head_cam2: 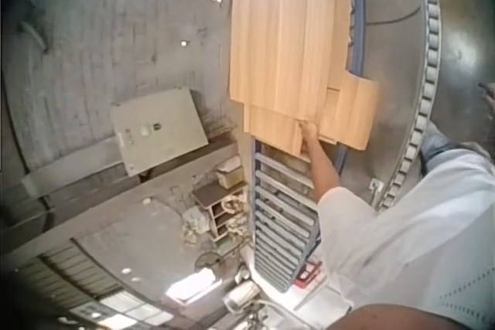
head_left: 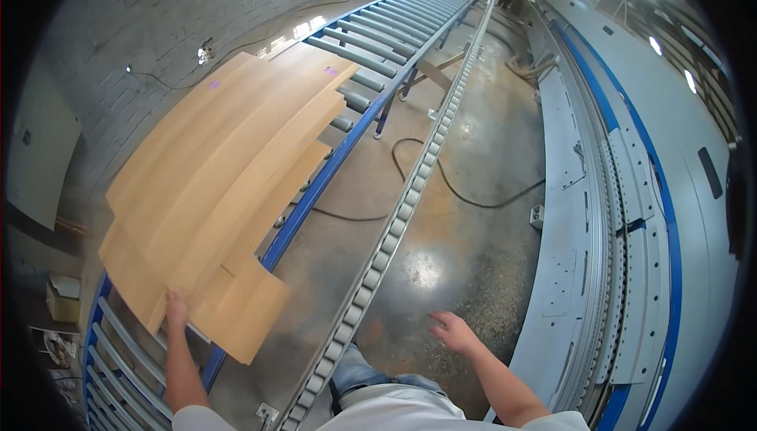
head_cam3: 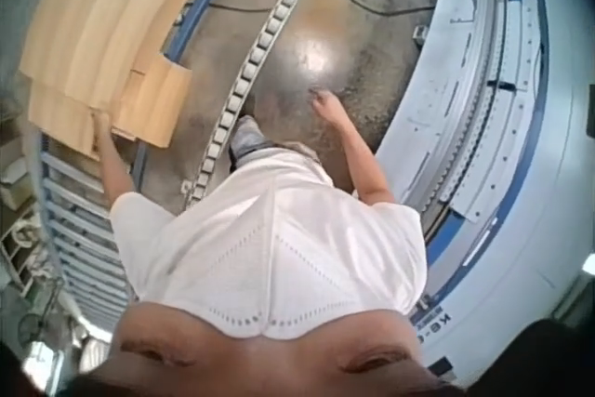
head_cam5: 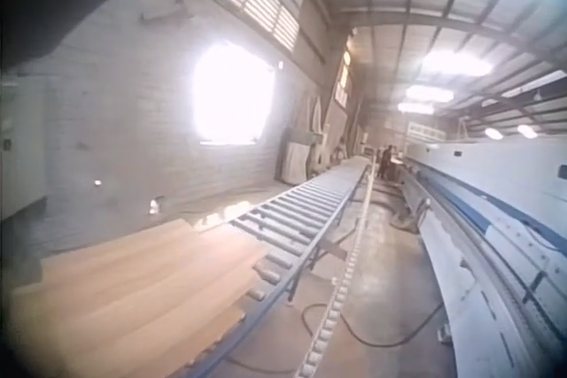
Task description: Moving large wooden furniture panels from a processing machine to a roller conveyor belt.
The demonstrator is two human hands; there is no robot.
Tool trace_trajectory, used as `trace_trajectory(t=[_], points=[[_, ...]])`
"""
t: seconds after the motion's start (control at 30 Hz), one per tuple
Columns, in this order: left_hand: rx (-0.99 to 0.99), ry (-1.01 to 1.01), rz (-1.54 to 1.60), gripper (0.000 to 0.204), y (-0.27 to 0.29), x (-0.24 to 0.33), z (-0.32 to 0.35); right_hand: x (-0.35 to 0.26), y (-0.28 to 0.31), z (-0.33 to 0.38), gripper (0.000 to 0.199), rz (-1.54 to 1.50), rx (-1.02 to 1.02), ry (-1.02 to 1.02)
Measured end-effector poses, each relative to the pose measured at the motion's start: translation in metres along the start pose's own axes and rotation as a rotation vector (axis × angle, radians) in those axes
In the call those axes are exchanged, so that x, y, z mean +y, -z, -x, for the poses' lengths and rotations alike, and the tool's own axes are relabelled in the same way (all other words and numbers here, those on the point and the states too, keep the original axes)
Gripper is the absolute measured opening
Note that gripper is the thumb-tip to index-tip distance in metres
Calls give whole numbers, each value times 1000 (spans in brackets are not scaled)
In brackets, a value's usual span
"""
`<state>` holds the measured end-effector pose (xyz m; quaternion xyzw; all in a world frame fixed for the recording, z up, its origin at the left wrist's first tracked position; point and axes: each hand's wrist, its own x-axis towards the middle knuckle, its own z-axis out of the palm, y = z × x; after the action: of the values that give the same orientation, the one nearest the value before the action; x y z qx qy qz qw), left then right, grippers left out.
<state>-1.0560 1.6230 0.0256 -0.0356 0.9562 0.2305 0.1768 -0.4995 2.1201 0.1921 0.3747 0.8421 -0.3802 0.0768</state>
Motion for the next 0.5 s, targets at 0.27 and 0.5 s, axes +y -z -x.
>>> trace_trajectory(t=[0.27,0.5], points=[[93,-68,-84,61,-41,135,-22,183,13,8,48,-155,-72,-714],[91,-62,70,63,-98,239,-69,290,42,38,37,-184,-180,-853]])
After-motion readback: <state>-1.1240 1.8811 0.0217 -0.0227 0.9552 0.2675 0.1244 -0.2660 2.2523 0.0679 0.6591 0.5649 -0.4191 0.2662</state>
